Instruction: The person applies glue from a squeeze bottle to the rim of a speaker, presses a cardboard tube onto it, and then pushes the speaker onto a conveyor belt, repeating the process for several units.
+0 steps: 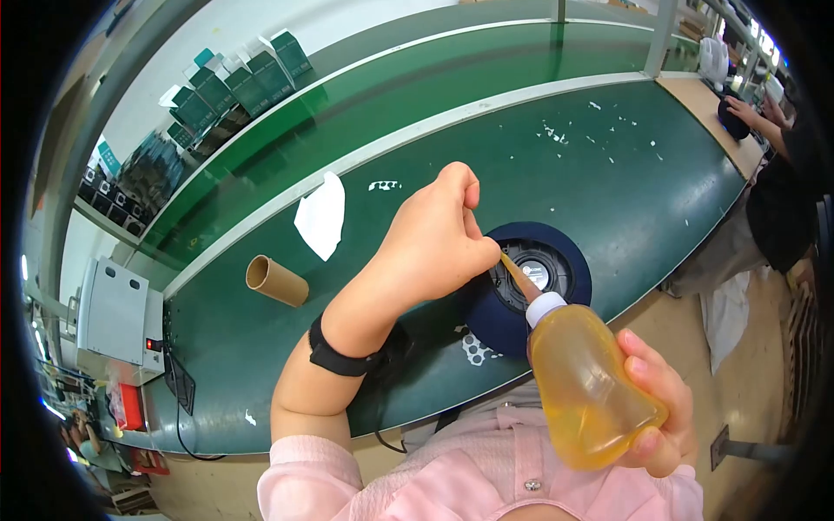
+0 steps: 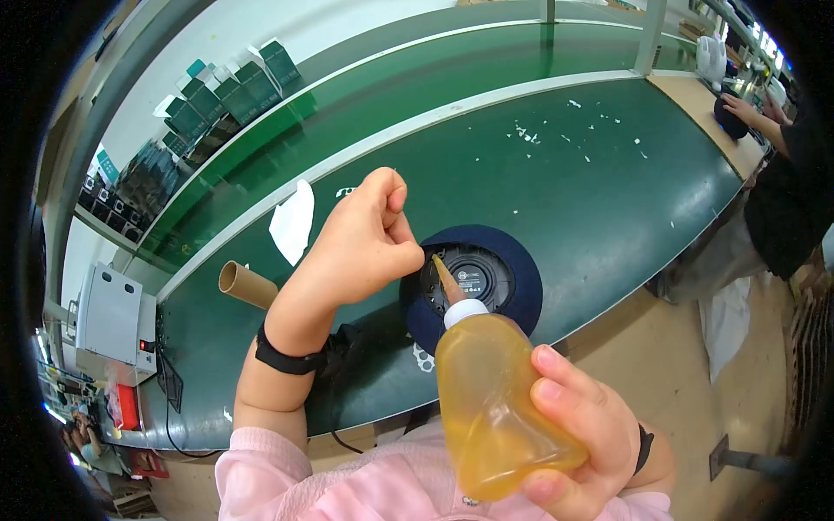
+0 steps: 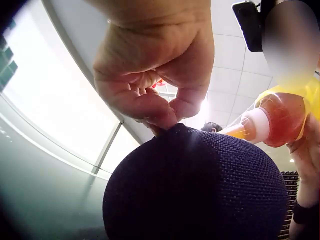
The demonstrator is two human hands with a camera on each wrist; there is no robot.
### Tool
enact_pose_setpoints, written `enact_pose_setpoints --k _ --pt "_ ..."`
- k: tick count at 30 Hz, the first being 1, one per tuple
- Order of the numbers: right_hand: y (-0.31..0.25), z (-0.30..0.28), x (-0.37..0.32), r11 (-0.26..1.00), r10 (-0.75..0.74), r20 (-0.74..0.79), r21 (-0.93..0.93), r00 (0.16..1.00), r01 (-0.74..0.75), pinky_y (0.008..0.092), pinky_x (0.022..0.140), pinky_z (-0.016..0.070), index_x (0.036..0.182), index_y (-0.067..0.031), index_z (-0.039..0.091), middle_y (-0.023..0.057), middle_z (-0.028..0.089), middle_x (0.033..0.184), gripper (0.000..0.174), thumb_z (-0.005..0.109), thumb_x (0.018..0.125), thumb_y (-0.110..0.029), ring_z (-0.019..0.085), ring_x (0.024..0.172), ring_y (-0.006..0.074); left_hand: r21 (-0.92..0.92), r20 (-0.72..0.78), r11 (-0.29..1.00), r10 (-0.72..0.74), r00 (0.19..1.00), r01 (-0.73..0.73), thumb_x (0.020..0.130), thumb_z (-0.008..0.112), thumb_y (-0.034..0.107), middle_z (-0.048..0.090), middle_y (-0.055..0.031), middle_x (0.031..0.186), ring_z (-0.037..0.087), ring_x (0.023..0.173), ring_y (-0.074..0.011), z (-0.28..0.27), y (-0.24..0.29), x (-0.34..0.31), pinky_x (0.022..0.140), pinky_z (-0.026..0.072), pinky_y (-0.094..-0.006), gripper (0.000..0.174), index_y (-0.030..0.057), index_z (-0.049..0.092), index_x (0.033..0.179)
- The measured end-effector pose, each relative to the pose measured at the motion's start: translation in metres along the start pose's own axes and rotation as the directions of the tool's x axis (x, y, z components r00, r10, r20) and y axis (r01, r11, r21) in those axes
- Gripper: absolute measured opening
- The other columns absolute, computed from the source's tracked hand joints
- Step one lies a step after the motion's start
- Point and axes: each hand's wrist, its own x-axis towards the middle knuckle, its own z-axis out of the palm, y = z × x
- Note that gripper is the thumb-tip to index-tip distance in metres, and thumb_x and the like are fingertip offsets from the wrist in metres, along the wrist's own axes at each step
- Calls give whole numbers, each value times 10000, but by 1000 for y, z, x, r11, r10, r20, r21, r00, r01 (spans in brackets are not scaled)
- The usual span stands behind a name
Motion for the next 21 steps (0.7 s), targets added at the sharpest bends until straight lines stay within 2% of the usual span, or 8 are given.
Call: enact_pose_setpoints --k 8,11,13,14,16,19,20,21 --pt "-6 -9 7 971 -64 178 -215 982 102 450 982 422 1304 -2 393 220 300 1426 491 529 917 -271 460 1202 403 -239 12 967 -93 996 93 657 548 -39 520 -90 623 483 539 -99 0 -8 -6 474 398 -238 350 64 305 887" --pt "-6 -2 7 986 -39 135 -154 990 59 454 980 425 1285 7 410 220 309 1422 491 518 922 -305 463 1200 400 -286 21 955 -77 997 79 663 543 -38 531 -104 624 503 521 -116 1 -10 -6 456 405 -245 348 64 305 895" --pt "3 9 6 993 -52 -53 103 997 58 460 981 427 1268 6 429 221 316 1415 496 517 919 -335 455 1206 400 -268 9 962 -51 999 52 667 540 -39 529 -104 618 502 527 -112 2 -10 -6 460 404 -241 341 60 305 894" --pt "6 5 5 993 -54 -54 102 997 59 460 981 427 1268 6 429 221 316 1415 496 517 919 -335 455 1206 400 -268 9 962 -49 999 50 667 540 -39 529 -104 618 502 527 -112 2 -10 -6 460 404 -241 341 60 305 894" --pt "12 -7 4 982 -190 103 10 976 190 442 1050 343 1324 154 236 361 233 1383 563 488 918 -144 405 1245 420 -259 3 965 -39 999 38 666 538 -41 529 -105 615 501 524 -113 2 -10 -7 461 405 -242 341 57 306 896" --pt "13 -11 0 950 -216 128 -200 968 238 462 1062 334 1299 164 263 379 239 1366 513 437 950 -169 399 1245 427 -243 3 969 -45 999 44 664 540 -39 529 -107 612 499 519 -115 1 -7 -7 462 406 -243 344 54 306 899" --pt "12 -9 1 950 -218 129 -198 968 240 462 1062 334 1299 164 263 379 239 1366 513 437 950 -169 399 1245 427 -241 1 970 -45 999 44 664 540 -39 529 -107 612 499 519 -115 1 -7 -7 462 406 -243 344 54 306 899" --pt "11 -4 4 982 -188 55 23 981 187 470 1063 331 1294 148 284 362 248 1371 493 423 956 -183 399 1246 424 -215 7 974 -67 998 67 661 576 -22 538 -98 623 522 541 -126 0 -6 -7 498 430 -257 357 31 326 911"
